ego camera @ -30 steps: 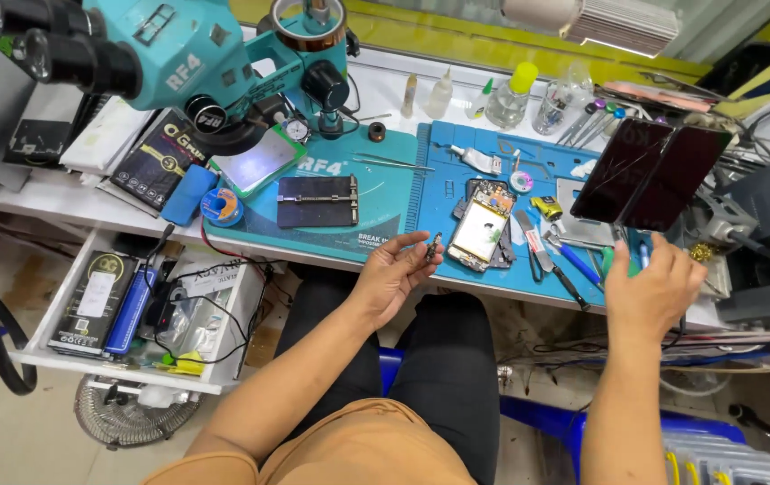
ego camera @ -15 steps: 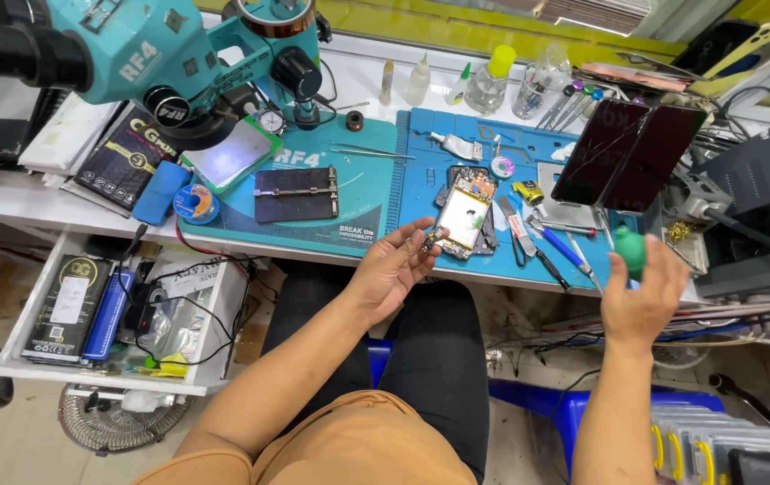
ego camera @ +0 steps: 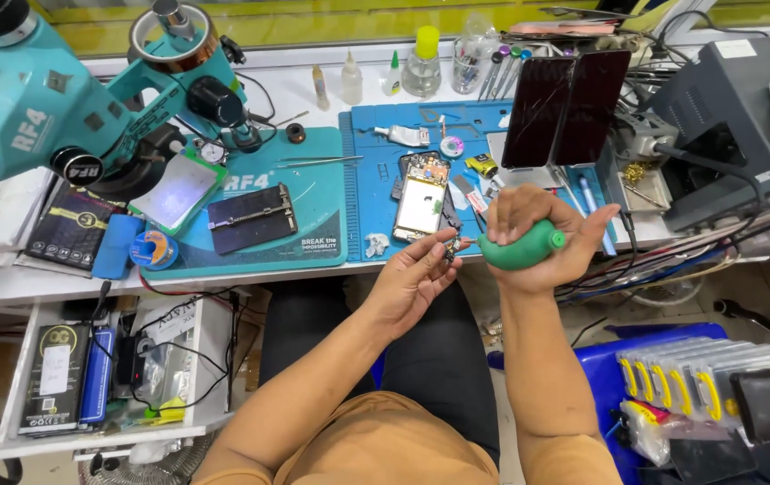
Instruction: Repairing a mobile phone by inspecting and assembling internal components on a workbench.
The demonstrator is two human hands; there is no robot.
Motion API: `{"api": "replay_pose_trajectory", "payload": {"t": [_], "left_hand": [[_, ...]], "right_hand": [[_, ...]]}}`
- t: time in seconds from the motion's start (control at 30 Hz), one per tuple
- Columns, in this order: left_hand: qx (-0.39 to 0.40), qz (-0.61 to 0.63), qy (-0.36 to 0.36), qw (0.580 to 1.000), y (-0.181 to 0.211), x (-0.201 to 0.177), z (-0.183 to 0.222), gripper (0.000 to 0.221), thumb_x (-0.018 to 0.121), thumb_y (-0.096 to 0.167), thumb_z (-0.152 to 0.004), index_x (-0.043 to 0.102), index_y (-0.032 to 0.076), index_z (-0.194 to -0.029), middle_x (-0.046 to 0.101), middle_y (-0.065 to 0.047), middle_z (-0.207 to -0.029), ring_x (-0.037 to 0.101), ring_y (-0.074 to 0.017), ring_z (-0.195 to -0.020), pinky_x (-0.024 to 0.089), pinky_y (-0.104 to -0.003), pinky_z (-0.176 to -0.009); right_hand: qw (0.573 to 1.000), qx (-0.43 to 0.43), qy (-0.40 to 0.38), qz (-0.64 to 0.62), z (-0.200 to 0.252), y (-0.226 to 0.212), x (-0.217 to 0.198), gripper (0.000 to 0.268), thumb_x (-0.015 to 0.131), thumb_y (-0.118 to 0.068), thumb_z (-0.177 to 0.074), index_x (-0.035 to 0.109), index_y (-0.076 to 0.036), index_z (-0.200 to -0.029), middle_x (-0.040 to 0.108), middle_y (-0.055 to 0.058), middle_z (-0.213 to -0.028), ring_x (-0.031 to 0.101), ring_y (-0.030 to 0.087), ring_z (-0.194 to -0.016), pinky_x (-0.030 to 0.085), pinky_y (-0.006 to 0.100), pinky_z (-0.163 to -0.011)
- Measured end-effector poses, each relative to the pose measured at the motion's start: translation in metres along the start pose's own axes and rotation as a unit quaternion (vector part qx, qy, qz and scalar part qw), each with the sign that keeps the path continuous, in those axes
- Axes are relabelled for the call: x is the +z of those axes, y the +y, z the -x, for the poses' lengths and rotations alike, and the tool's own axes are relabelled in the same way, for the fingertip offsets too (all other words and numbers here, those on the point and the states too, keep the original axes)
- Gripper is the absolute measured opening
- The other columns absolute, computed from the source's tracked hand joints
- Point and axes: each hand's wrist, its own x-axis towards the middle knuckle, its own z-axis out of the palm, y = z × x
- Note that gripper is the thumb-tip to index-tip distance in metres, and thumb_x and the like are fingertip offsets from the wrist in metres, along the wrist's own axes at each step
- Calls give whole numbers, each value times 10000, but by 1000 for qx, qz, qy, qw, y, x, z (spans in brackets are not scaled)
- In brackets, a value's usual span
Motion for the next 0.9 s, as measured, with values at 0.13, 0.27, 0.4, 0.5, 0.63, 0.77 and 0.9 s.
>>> {"api": "replay_pose_trajectory", "payload": {"t": [0.13, 0.27, 0.4, 0.5, 0.63, 0.77, 0.9], "left_hand": [[6, -3, -4, 1000, 3, -1, 0, 381, 666, 123, -995, 626, 6, -1355, 754, -150, -1070, 760, -215, -960, 632, -275, -885], [6, -1, -17, 1000, -3, -3, -3, 385, 666, 116, -997, 618, -2, -1360, 749, -152, -1084, 758, -216, -972, 630, -279, -896], [23, -41, -27, 999, 1, -4, -5, 383, 678, 115, -989, 628, -2, -1350, 744, -145, -1120, 755, -237, -981, 631, -288, -890], [84, -132, -11, 988, 25, -28, -19, 367, 690, 132, -979, 650, 16, -1325, 748, -144, -1132, 760, -225, -962, 636, -276, -869], [187, -275, 17, 943, 76, -60, -34, 370, 693, 144, -984, 647, 48, -1339, 746, -149, -1158, 756, -177, -941, 627, -259, -852], [219, -292, 13, 931, 90, -77, -49, 348, 673, 149, -1005, 641, 55, -1338, 745, -172, -1162, 755, -172, -941, 623, -243, -847], [234, -277, 6, 932, 83, -93, -62, 373, 655, 128, -1015, 602, 37, -1373, 726, -207, -1196, 746, -172, -966, 620, -244, -855]], "right_hand": [[1000, 21, 15, 2, -1, -5, 1, 756, 260, -606, -1026, 509, -60, -566, 376, 88, -505, 433, 196, -405, 452, 304, -455], [999, -11, 9, 31, -4, -9, 8, 730, 247, -592, -1030, 574, -35, -689, 481, 160, -644, 562, 280, -585, 514, 367, -610], [998, 1, 47, 34, -8, -29, -17, 696, 295, -608, -1000, 536, -88, -606, 431, 72, -523, 488, 184, -454, 489, 294, -517], [968, 10, 231, 101, -25, -52, -55, 569, 420, -616, -903, 584, -107, -710, 528, 70, -590, 582, 192, -534, 586, 350, -566], [723, -74, 99, 679, -25, -50, -230, 392, 635, -429, -1195, 530, -67, -1087, 540, 169, -1066, 602, 375, -1094, 466, 507, -1027], [522, -4, -73, 850, -8, -25, -250, 498, 614, -558, -1193, 587, -80, -1058, 572, 122, -957, 663, 400, -906, 547, 544, -790], [423, -124, -167, 882, -10, 1, -275, 461, 631, -568, -1133, 607, -122, -1019, 531, 39, -939, 661, 310, -905, 563, 423, -743]]}}
